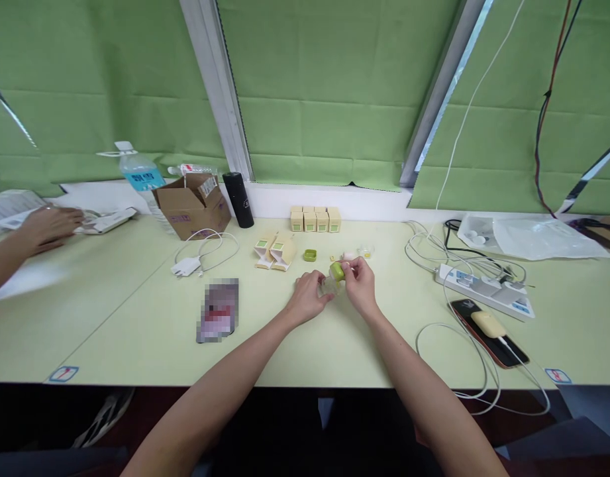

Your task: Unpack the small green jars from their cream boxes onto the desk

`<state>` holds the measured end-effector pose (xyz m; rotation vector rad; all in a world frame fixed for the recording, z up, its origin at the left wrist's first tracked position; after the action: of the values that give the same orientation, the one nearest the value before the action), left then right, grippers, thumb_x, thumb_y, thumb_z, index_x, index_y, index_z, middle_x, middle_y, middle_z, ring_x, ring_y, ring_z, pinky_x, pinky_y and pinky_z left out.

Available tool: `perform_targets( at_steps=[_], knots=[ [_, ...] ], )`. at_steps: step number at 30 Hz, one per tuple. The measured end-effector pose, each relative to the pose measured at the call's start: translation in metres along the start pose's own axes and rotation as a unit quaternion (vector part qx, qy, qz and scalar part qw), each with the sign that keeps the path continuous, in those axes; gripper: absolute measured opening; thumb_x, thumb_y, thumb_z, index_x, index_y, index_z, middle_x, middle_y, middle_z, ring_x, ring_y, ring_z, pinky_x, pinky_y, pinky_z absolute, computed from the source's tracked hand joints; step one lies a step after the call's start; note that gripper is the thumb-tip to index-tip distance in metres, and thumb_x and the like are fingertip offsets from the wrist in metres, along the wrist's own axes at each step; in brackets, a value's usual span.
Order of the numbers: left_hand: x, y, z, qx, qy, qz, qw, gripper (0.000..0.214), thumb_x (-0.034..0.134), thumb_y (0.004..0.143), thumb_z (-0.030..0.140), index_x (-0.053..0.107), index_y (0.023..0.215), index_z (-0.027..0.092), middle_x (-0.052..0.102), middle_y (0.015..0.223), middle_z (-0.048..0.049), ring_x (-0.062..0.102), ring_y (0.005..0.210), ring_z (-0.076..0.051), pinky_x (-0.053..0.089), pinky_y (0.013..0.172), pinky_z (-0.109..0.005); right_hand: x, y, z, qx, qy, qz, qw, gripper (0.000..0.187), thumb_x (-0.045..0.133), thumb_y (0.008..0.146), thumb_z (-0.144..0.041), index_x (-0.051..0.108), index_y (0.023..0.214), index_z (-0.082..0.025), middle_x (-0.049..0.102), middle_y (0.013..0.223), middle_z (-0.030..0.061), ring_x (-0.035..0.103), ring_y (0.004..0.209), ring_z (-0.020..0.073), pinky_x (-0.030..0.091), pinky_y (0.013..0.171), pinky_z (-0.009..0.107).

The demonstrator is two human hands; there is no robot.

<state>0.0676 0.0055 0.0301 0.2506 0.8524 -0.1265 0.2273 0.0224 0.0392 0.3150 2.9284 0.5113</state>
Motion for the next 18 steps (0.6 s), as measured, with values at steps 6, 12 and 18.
perform_targets(
  at_steps=[6, 12, 18],
  knots=[
    [0.001, 0.004, -0.016, 0.031, -0.024, 0.007, 0.999, 0.052, 0.059, 0.089, 0.018, 0.052, 0.140, 0.023, 0.065, 0.133, -0.0122, 0.050, 0.134, -0.031, 0.036, 0.114, -0.051, -0.009, 0.010, 0.011, 0.104, 0.154, 0.051, 0.981, 0.058, 0.080, 0.066, -0.073, 0.054, 0.075, -0.022, 0.063, 0.070, -0.0014, 0.065, 0.071, 0.0186, 0.062, 0.060, 0.035],
    [-0.013, -0.001, -0.013, 0.110, -0.089, 0.086, 0.986, 0.073, 0.061, 0.090, 0.019, 0.034, 0.156, 0.028, 0.052, 0.149, -0.0118, 0.043, 0.142, -0.029, 0.035, 0.118, -0.050, -0.003, 0.004, 0.002, 0.092, 0.169, 0.041, 0.980, 0.057, 0.080, 0.067, -0.073, 0.055, 0.073, -0.022, 0.064, 0.070, -0.0011, 0.064, 0.069, 0.0181, 0.060, 0.059, 0.034],
    [-0.012, -0.008, 0.005, 0.162, -0.104, 0.099, 0.976, 0.059, 0.067, 0.093, 0.039, 0.049, 0.148, 0.028, 0.060, 0.143, -0.0111, 0.052, 0.135, -0.029, 0.039, 0.114, -0.046, 0.019, -0.013, -0.010, -0.008, 0.115, -0.037, 0.993, 0.041, 0.073, 0.083, -0.058, 0.055, 0.078, -0.022, 0.066, 0.081, 0.0002, 0.062, 0.070, 0.0145, 0.055, 0.067, 0.029]
  ],
)
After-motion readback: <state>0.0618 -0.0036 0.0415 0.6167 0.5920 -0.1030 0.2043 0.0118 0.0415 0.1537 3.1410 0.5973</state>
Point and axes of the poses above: each hand's wrist, its own y-axis towards the middle knuckle, its own x-axis out of the palm, z = x × y, the point moved 4 cm from there along y, towards the middle knuckle
